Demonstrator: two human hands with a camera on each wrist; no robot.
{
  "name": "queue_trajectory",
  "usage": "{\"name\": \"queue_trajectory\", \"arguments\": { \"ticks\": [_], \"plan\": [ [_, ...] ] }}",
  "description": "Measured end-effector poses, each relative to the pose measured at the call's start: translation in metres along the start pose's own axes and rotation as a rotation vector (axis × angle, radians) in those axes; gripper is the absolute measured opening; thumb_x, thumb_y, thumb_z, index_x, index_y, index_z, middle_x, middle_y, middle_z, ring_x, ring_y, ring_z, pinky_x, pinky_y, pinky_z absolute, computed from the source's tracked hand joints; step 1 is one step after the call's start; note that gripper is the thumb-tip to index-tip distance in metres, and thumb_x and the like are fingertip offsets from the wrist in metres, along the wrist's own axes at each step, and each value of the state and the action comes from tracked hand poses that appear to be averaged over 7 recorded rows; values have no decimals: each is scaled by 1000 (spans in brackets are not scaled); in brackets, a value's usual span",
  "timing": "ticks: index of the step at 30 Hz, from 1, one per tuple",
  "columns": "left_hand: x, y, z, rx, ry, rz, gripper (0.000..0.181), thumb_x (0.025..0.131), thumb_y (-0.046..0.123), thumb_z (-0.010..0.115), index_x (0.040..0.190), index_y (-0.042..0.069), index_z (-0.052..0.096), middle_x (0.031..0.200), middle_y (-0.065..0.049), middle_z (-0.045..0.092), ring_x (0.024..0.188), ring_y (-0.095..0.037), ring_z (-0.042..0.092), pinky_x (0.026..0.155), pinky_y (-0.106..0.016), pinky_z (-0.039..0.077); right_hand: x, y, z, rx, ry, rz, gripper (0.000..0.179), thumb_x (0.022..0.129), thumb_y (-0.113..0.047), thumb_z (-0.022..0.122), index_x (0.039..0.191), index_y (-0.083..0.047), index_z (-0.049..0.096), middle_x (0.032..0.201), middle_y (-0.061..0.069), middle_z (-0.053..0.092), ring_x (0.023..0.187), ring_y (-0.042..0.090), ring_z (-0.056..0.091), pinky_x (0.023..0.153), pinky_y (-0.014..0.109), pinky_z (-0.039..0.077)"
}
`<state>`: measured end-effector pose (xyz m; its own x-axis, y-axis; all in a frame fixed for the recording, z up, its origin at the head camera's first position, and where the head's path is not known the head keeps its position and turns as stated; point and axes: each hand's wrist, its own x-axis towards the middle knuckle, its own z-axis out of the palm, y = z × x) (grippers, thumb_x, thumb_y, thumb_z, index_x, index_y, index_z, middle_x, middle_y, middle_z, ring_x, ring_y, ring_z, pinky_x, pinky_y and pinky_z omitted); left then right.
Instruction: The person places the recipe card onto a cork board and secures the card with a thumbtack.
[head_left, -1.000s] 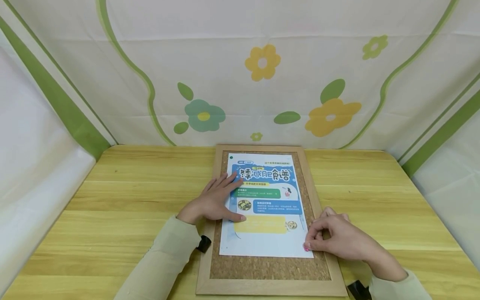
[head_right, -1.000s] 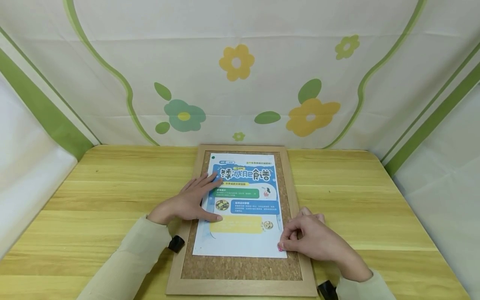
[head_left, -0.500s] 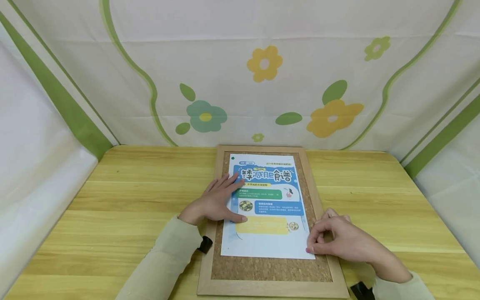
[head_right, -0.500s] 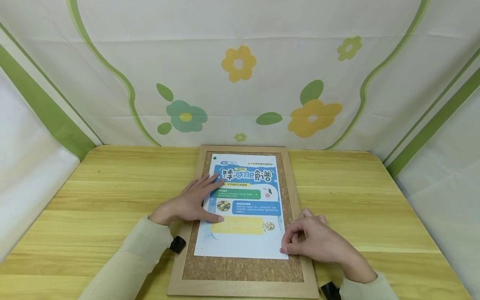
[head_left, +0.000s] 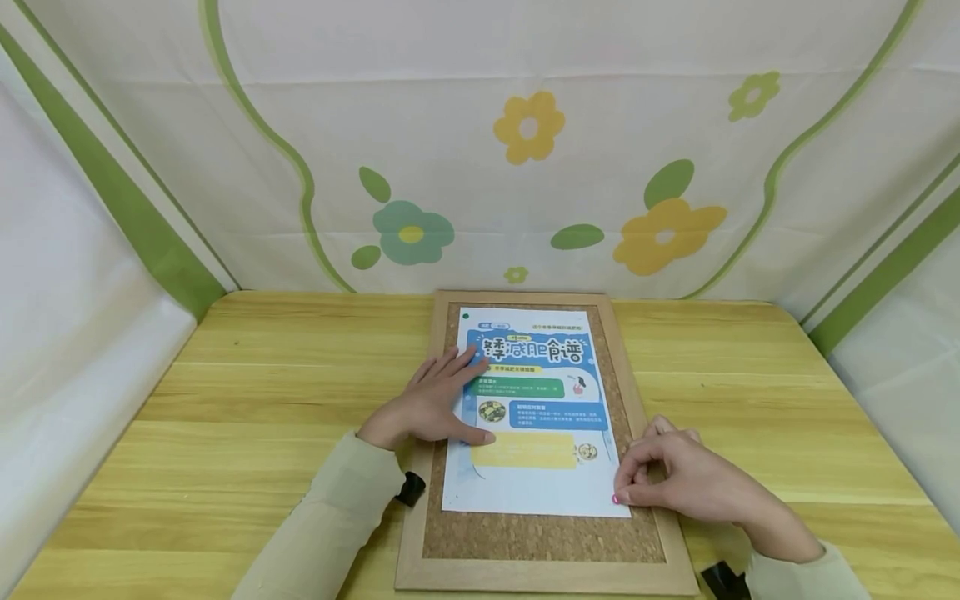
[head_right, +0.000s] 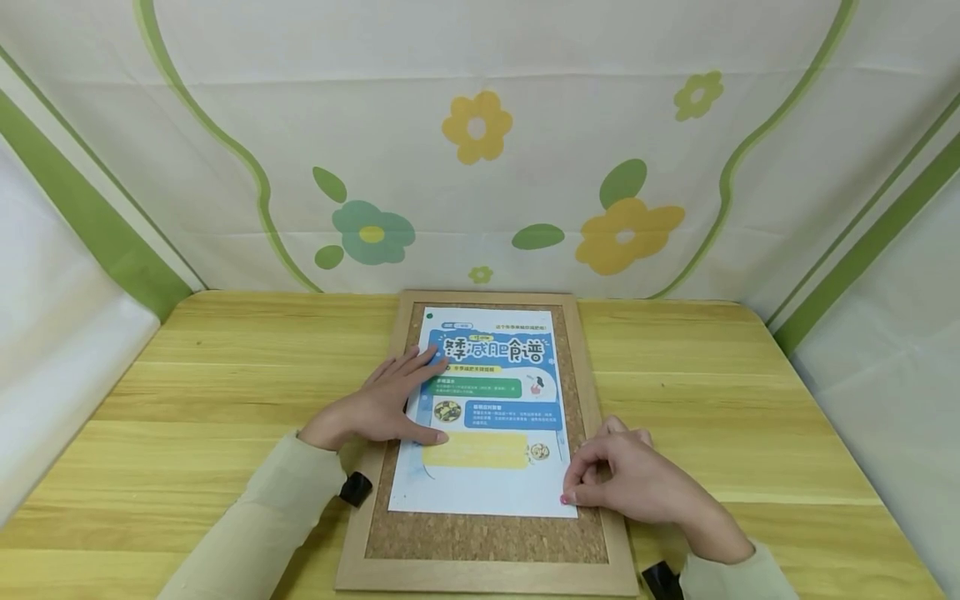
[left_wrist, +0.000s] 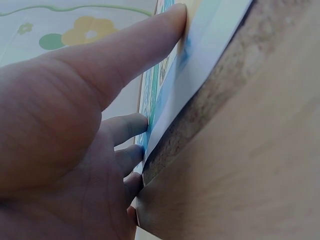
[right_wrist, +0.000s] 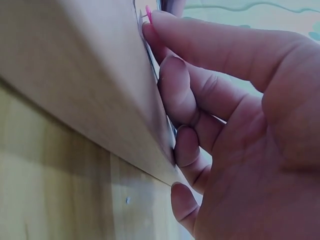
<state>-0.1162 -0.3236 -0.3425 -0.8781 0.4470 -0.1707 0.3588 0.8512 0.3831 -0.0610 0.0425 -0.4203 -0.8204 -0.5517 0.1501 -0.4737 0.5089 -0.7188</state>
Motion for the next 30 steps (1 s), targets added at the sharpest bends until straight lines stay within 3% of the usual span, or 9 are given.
{"name": "queue_trajectory", "arguments": {
  "ticks": [2, 4, 9, 30],
  "plan": [
    [0, 0, 0, 2, -3, -3, 111, 88, 47, 86, 173, 14, 23, 184, -8, 3, 171, -35, -5, 136, -61, -3, 0, 1, 0, -2, -3, -4, 14, 91, -46, 83, 81, -40, 75, 83, -8, 53, 90, 6, 41, 85, 30, 13],
    [0, 0, 0, 2, 0, -2, 111, 88, 47, 87, 173, 14, 24, 184, -8, 3, 171, -35, -5, 136, -61, -3, 1, 2, -1, 10, -15, -8, 14, 91, -46, 83, 82, -38, 76, 84, -6, 52, 89, 8, 41, 85, 30, 21],
    [1, 0, 0, 6, 3, -2, 111, 88, 47, 86, 173, 14, 23, 184, -8, 3, 171, -35, -5, 137, -61, -3, 4, 5, -2, 43, -36, -23, 13, 91, -44, 84, 84, -35, 78, 86, -2, 51, 86, 11, 41, 69, 27, 41],
    [0, -1, 0, 6, 2, -6, 112, 88, 48, 87, 173, 14, 23, 184, -8, 2, 171, -35, -6, 137, -60, -3, 6, 12, 0, 92, -56, -114, 8, 94, -36, 83, 88, -33, 79, 83, -6, 55, 85, 12, 41, 69, 28, 41]
  ]
}}
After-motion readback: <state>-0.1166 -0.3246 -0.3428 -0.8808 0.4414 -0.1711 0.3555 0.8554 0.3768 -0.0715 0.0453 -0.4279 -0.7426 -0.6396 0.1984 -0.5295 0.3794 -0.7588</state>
